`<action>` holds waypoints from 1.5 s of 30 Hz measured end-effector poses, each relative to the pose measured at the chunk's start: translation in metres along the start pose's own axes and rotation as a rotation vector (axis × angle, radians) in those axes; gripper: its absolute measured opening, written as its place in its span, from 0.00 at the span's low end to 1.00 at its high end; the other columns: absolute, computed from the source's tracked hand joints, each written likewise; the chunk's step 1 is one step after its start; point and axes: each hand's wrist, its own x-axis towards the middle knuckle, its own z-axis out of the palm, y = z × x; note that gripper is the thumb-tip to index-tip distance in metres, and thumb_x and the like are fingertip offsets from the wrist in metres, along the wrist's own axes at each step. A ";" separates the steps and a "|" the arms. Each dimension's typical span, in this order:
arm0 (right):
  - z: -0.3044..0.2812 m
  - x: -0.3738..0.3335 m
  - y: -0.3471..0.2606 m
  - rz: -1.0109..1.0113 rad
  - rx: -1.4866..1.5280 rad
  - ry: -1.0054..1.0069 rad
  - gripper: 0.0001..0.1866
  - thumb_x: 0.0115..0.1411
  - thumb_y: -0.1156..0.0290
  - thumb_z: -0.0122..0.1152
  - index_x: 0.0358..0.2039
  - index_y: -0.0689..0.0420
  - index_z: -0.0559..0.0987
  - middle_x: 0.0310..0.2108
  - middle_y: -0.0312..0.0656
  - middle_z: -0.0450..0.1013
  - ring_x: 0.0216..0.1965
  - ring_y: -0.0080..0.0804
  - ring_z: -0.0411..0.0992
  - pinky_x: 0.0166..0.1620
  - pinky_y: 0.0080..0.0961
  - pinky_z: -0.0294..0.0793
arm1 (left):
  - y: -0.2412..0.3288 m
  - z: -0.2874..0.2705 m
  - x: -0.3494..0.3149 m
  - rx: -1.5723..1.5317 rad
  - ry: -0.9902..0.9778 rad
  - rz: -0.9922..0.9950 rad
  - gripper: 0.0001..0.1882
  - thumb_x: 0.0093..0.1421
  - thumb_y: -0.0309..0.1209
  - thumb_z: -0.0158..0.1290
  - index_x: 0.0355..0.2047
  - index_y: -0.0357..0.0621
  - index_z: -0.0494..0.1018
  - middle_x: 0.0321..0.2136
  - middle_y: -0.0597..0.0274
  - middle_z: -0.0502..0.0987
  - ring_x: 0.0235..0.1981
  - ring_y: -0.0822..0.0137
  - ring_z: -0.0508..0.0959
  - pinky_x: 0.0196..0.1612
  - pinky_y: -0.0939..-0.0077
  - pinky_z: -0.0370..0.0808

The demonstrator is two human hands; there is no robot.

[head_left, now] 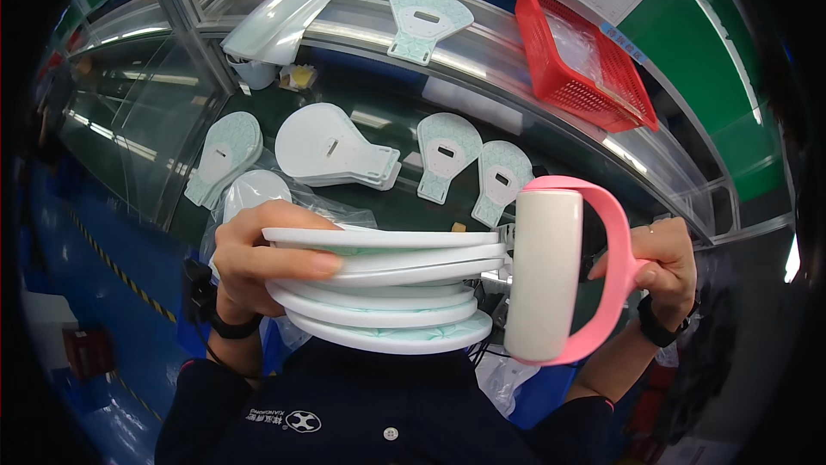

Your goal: The person inspects a stack of white plastic parts, separates them by hand, and cleans the surfaces with a lint roller. They then place the parts one at a time into a plastic bag.

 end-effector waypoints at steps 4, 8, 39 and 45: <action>0.013 0.016 -0.007 -0.384 0.142 -0.094 0.22 0.48 0.52 0.64 0.27 0.63 0.80 0.15 0.40 0.70 0.13 0.30 0.69 0.16 0.20 0.63 | -0.001 0.007 0.004 0.013 -0.114 0.004 0.19 0.33 0.21 0.64 0.30 0.47 0.80 0.32 0.53 0.77 0.29 0.62 0.79 0.31 0.78 0.75; 0.021 0.022 0.000 -0.170 0.028 -0.194 0.19 0.43 0.58 0.69 0.29 0.60 0.80 0.15 0.37 0.69 0.15 0.28 0.68 0.19 0.20 0.63 | 0.002 0.012 0.003 0.057 -0.108 0.053 0.18 0.34 0.21 0.63 0.31 0.46 0.79 0.32 0.51 0.77 0.28 0.62 0.79 0.31 0.77 0.75; 0.097 -0.047 0.110 0.118 0.502 0.195 0.38 0.56 0.38 0.44 0.24 0.67 0.80 0.09 0.35 0.66 0.10 0.17 0.61 0.15 0.16 0.54 | -0.017 -0.019 -0.023 0.390 0.494 0.027 0.17 0.57 0.34 0.52 0.46 0.45 0.66 0.34 0.54 0.74 0.34 0.67 0.76 0.38 0.76 0.74; 0.165 -0.027 0.127 0.372 0.455 -0.124 0.21 0.62 0.56 0.50 0.23 0.61 0.77 0.10 0.31 0.63 0.12 0.15 0.60 0.16 0.17 0.56 | -0.028 -0.030 -0.031 0.812 0.549 -0.003 0.34 0.57 0.50 0.45 0.56 0.38 0.56 0.51 0.53 0.63 0.51 0.60 0.67 0.52 0.66 0.67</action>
